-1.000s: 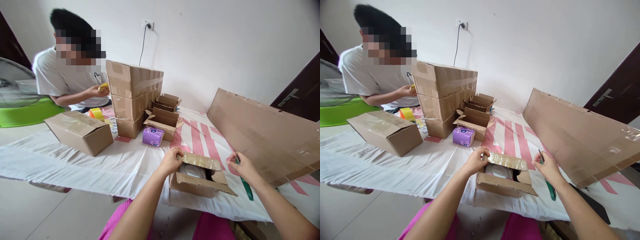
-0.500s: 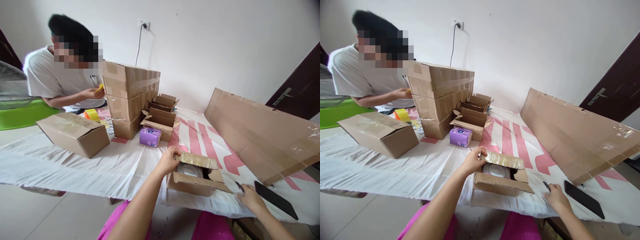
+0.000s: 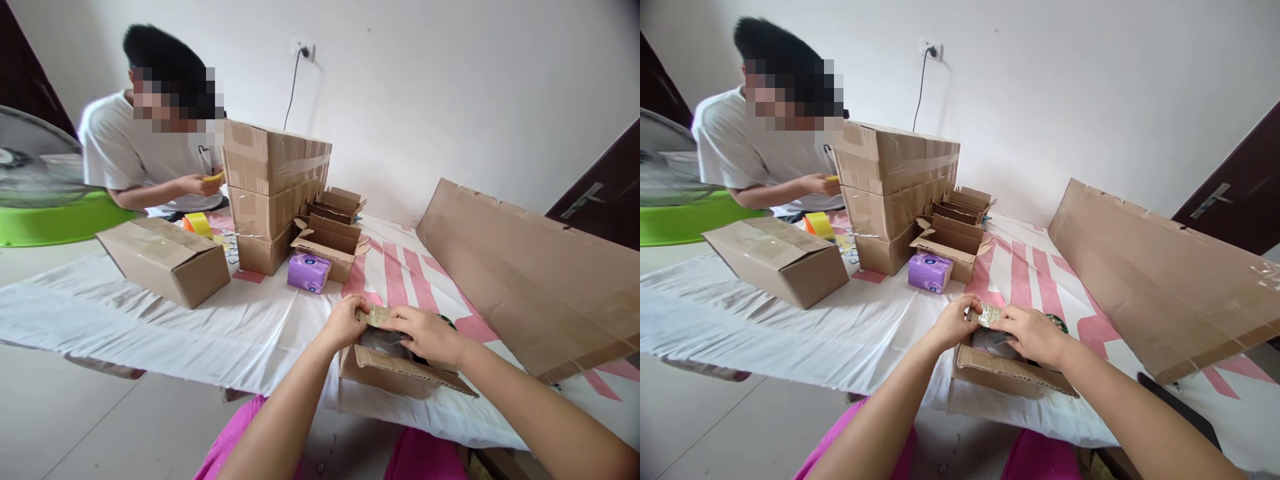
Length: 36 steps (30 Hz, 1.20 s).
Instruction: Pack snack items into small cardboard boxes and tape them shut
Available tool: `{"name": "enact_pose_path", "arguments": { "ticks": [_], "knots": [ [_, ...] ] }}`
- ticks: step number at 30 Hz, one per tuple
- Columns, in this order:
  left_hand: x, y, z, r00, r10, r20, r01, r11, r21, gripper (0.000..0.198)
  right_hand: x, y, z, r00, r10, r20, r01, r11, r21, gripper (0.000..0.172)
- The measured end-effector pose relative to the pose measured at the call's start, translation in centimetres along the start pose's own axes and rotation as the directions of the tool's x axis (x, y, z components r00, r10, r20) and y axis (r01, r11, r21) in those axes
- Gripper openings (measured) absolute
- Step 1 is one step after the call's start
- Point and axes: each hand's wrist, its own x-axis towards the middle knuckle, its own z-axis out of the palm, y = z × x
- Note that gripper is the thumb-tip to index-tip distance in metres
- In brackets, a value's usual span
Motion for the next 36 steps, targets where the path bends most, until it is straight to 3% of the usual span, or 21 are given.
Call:
{"name": "enact_pose_path", "arguments": {
  "ticks": [2, 5, 7, 10, 14, 18, 23, 26, 28, 31, 34, 36],
  "knots": [
    [0.0, 0.0, 0.1, 1.0, -0.005, -0.003, 0.005, 1.0, -0.011, 0.027, 0.5, 0.4, 0.6, 0.999, -0.013, 0.036, 0.015, 0.997, -0.077, 0.047],
    [0.1, 0.1, 0.1, 1.0, -0.014, -0.001, 0.014, 1.0, -0.013, 0.027, 0.4, 0.9, 1.0, 0.999, 0.03, 0.038, -0.025, 0.991, -0.13, 0.035],
    [0.1, 0.2, 0.1, 1.0, -0.014, -0.002, 0.014, 1.0, -0.008, 0.027, 0.2, 1.0, 1.1, 0.998, 0.054, 0.017, -0.052, 0.992, -0.116, 0.027],
    [0.1, 0.3, 0.0, 1.0, -0.008, -0.004, 0.008, 1.0, -0.005, 0.027, 0.3, 1.0, 1.3, 0.999, 0.035, -0.034, -0.038, 0.996, -0.085, 0.029],
    [0.0, 0.2, 0.1, 1.0, -0.007, -0.019, 0.007, 1.0, -0.003, 0.028, 1.1, 0.8, 1.5, 0.99, -0.141, -0.023, 0.131, 0.959, -0.25, 0.03],
    [0.0, 0.0, 0.1, 1.0, 0.016, -0.025, -0.016, 1.0, 0.001, 0.03, 2.0, 0.6, 0.9, 0.945, -0.322, 0.047, 0.315, 0.866, -0.388, 0.029],
    [0.1, -0.3, 0.2, 0.999, 0.027, -0.017, -0.027, 1.0, -0.002, 0.027, 2.8, 0.9, 0.4, 0.926, -0.351, 0.142, 0.378, 0.84, -0.388, 0.026],
    [0.1, -0.3, 0.1, 1.0, 0.02, -0.001, -0.02, 1.0, 0.0, 0.027, 2.7, 1.3, 0.4, 0.96, -0.244, 0.138, 0.276, 0.91, -0.311, 0.018],
    [0.1, -0.2, 0.0, 1.0, 0.009, 0.011, -0.009, 1.0, -0.01, 0.026, 2.5, 1.5, 0.5, 0.994, -0.07, 0.085, 0.084, 0.979, -0.185, 0.015],
    [0.0, 0.1, -0.2, 1.0, 0.002, 0.018, -0.002, 1.0, -0.008, 0.026, 2.4, 1.6, 0.6, 0.983, 0.172, 0.061, -0.172, 0.985, 0.01, 0.009],
    [-0.2, 0.4, -0.3, 1.0, -0.002, 0.01, 0.002, 1.0, 0.003, 0.027, 2.6, 1.5, 0.6, 0.964, 0.254, 0.075, -0.259, 0.963, 0.071, 0.013],
    [-0.3, 0.6, -0.4, 1.0, -0.004, -0.002, 0.004, 1.0, 0.007, 0.028, 2.9, 1.4, 0.6, 0.967, 0.245, 0.074, -0.249, 0.968, 0.043, 0.018]
  ]
}}
